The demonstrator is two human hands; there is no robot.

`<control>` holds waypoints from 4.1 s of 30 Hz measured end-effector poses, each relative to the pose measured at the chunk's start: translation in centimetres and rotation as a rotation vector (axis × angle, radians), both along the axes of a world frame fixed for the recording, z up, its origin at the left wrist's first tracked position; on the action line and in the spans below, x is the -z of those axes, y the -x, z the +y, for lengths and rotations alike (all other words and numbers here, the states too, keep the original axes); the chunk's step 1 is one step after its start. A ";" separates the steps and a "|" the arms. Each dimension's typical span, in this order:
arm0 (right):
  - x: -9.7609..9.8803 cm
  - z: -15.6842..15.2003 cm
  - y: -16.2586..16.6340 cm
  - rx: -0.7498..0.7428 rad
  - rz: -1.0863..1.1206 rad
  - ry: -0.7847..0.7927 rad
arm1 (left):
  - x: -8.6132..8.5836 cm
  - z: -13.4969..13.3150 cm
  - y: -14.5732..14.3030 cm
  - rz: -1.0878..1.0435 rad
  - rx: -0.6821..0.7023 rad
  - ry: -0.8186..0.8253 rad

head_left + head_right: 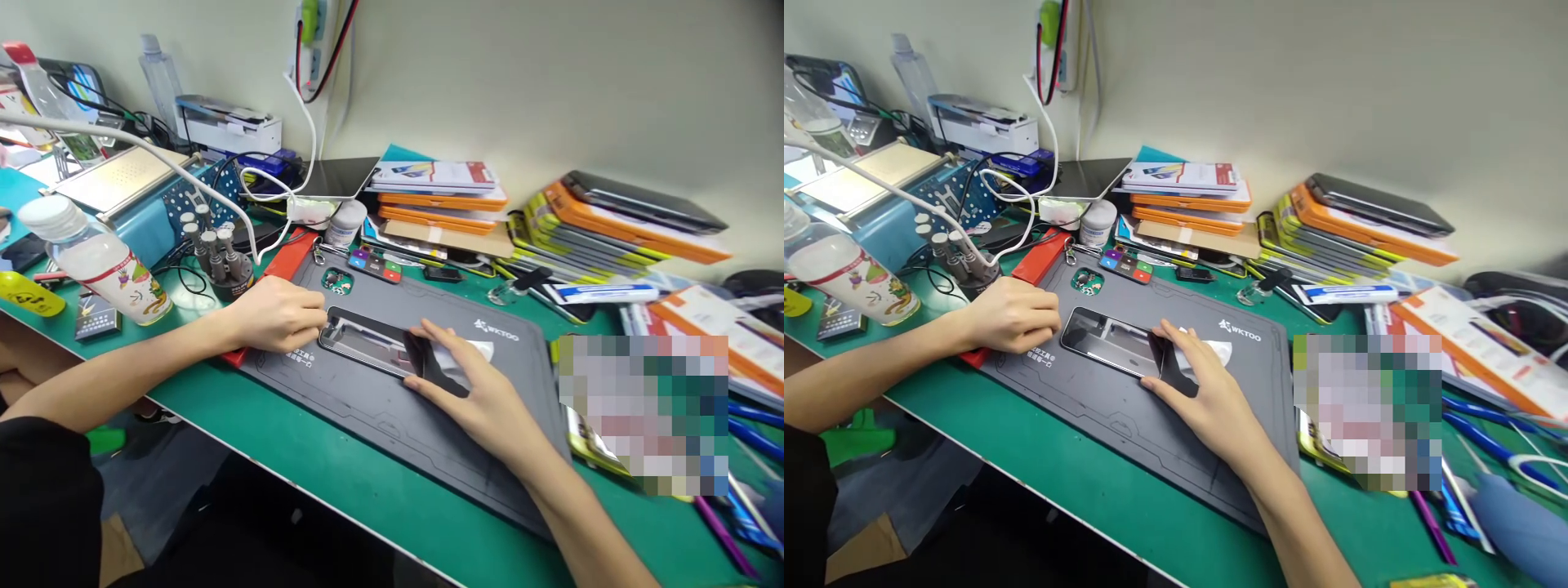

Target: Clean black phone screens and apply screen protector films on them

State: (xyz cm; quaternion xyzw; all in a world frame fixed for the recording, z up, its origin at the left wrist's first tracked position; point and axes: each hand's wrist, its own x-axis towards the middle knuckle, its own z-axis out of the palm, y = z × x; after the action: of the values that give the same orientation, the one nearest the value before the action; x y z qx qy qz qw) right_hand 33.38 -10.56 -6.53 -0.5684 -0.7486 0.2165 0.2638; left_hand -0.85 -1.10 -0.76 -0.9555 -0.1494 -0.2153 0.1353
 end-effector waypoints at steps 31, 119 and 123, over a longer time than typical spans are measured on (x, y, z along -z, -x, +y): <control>0.0 1.3 -2.0 0.186 -0.143 -0.497 | -0.1 0.1 0.6 0.035 0.101 0.043; -1.4 1.4 0.0 -0.187 -0.439 -0.616 | 0.6 0.6 0.4 -0.019 -0.068 0.161; -1.7 1.0 0.0 -0.191 -0.449 -0.595 | 0.4 0.6 0.4 -0.010 -0.069 0.168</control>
State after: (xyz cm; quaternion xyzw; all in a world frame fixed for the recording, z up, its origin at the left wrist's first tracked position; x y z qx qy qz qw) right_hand 33.39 -9.60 -4.83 -0.4278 -0.8675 -0.1164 0.2256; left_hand -1.24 -0.49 -1.11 -0.9567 -0.2004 -0.2021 0.0612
